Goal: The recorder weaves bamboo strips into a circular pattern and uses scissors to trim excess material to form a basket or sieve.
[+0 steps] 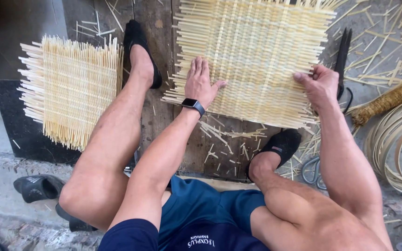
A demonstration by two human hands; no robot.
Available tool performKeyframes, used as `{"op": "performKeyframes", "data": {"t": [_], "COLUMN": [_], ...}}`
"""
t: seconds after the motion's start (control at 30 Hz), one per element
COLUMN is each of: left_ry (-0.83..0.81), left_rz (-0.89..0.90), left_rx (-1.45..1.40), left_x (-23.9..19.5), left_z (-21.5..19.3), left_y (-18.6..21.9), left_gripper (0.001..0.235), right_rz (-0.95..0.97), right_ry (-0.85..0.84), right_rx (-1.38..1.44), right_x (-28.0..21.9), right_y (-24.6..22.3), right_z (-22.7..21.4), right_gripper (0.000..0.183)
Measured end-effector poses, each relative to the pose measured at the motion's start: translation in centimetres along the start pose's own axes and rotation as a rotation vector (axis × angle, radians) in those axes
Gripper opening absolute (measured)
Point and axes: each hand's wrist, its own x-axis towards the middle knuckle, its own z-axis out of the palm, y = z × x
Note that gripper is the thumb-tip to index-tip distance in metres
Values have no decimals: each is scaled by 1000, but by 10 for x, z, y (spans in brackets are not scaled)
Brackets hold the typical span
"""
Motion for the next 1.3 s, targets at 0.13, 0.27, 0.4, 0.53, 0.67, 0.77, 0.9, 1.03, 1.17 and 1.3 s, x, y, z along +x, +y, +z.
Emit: {"op": "performKeyframes", "data": {"t": [0.13,0.27,0.4,0.53,0.67,0.77,0.9,1.03,1.17,1.3], "left_ry": [71,120,86,-26,-77,273,-218,-275,-266,-302], "left_rz": [17,35,32,-46,417,629,508,473,435,411], "left_rx": [-29,-74,-88,21,147,546,405,361,367,381], "left_x": [-4,-19,-13,-19,-23,-12,-29,-27,-25,-25], "left_z": [10,18,3,-43,-39,47,-19,-25,-27,-30], "left_y": [-3,-8,-1,37,61,39,71,71,71,74], "left_gripper": [109,109,110,112,116,117,121,127,127,127], "right_rz": [-35,-9,-39,-11,-53,2,-192,-388,-164,180], "right_ry": [53,89,119,154,109,137,252,789,1175,705], "right_rx": [-24,-104,-158,-142,-68,-166,-223,-488,-827,-652], "right_x": [1,4,4,2,10,0,11,-27,-56,-99], "right_y": [2,1,5,3,19,-1,51,74,161,114], "right_z": [-1,1,3,4,2,3,-32,-154,-303,-268], "right_gripper": [26,28,28,31,33,38,46,21,33,33]}}
